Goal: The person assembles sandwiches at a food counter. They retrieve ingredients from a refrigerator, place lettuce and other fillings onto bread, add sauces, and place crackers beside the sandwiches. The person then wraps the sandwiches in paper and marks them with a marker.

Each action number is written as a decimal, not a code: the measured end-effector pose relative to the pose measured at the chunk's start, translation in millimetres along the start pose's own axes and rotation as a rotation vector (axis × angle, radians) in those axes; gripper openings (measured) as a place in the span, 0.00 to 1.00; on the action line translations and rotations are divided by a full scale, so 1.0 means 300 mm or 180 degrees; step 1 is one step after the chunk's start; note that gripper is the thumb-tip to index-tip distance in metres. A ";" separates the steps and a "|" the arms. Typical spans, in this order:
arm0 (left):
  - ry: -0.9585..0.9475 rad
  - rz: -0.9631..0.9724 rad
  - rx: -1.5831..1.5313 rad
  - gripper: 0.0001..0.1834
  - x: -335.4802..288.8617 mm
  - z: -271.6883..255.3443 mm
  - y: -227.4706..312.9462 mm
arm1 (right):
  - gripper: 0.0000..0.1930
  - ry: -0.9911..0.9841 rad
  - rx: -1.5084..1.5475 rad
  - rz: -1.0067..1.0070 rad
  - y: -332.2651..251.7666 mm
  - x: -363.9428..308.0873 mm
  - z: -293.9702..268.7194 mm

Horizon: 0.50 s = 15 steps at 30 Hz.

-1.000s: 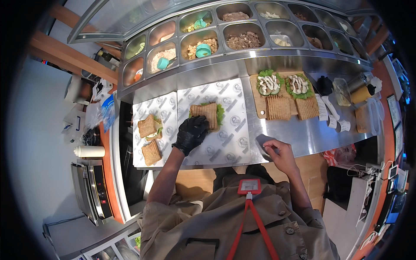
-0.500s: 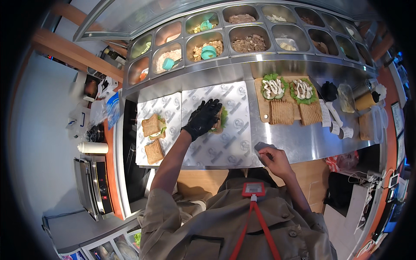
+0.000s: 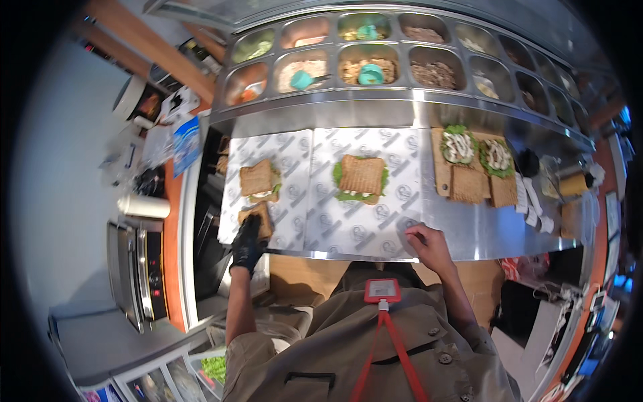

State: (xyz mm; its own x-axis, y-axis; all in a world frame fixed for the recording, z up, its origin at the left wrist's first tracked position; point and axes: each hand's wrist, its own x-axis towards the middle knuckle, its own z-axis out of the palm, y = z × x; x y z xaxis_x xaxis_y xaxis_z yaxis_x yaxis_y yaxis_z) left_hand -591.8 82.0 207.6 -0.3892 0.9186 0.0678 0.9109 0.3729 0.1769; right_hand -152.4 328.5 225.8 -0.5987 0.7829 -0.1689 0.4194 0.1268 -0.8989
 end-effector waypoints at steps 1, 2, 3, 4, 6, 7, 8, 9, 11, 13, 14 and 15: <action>-0.0017 0.0022 -0.0236 0.30 -0.008 0.018 -0.047 | 0.08 -0.0059 0.0012 -0.0029 -0.003 0.004 0.006; -0.0147 0.0114 -0.0305 0.29 -0.013 0.029 -0.090 | 0.09 -0.0078 -0.0144 -0.0090 -0.006 0.013 0.013; -0.0332 -0.0057 -0.0367 0.26 -0.014 0.039 -0.119 | 0.09 -0.0100 -0.0218 -0.0075 -0.011 0.013 0.015; -0.0491 -0.0137 -0.0178 0.24 -0.007 0.043 -0.139 | 0.09 -0.0090 -0.0197 -0.0069 -0.018 0.013 0.016; -0.0474 -0.0277 -0.0552 0.20 0.003 0.012 -0.157 | 0.08 -0.0062 -0.0227 -0.0127 -0.033 0.006 0.009; -0.0379 -0.0262 -0.0679 0.18 0.006 -0.022 -0.153 | 0.08 -0.0062 -0.0226 -0.0093 -0.039 0.000 0.000; -0.0283 -0.0516 -0.0648 0.18 0.017 -0.056 -0.133 | 0.08 -0.0067 -0.0223 -0.0069 -0.042 -0.006 -0.011; 0.0081 -0.0603 -0.0755 0.18 0.021 -0.102 -0.097 | 0.08 -0.0070 -0.0225 -0.0056 -0.040 -0.011 -0.027; 0.0775 -0.0553 -0.0848 0.18 0.062 -0.219 0.010 | 0.08 -0.0019 -0.0140 0.0055 -0.027 -0.025 -0.068; 0.1510 -0.0087 -0.1088 0.19 0.127 -0.315 0.192 | 0.08 -0.0102 -0.0009 0.0410 0.003 -0.040 -0.121; 0.1573 0.0303 -0.0618 0.21 0.174 -0.348 0.304 | 0.09 -0.0059 -0.0025 0.0270 0.022 -0.047 -0.150; 0.1558 0.0333 -0.0689 0.22 0.220 -0.347 0.442 | 0.09 -0.0050 -0.0015 0.0230 0.042 -0.051 -0.179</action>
State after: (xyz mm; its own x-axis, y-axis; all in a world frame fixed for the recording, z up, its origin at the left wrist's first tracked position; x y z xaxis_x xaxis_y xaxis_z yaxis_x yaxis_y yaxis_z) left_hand -510.9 178.4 337.8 -0.3636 0.7620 0.5359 0.9192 0.1998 0.3394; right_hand -101.2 350.9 238.8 -0.5774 0.7805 -0.2396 0.4650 0.0731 -0.8823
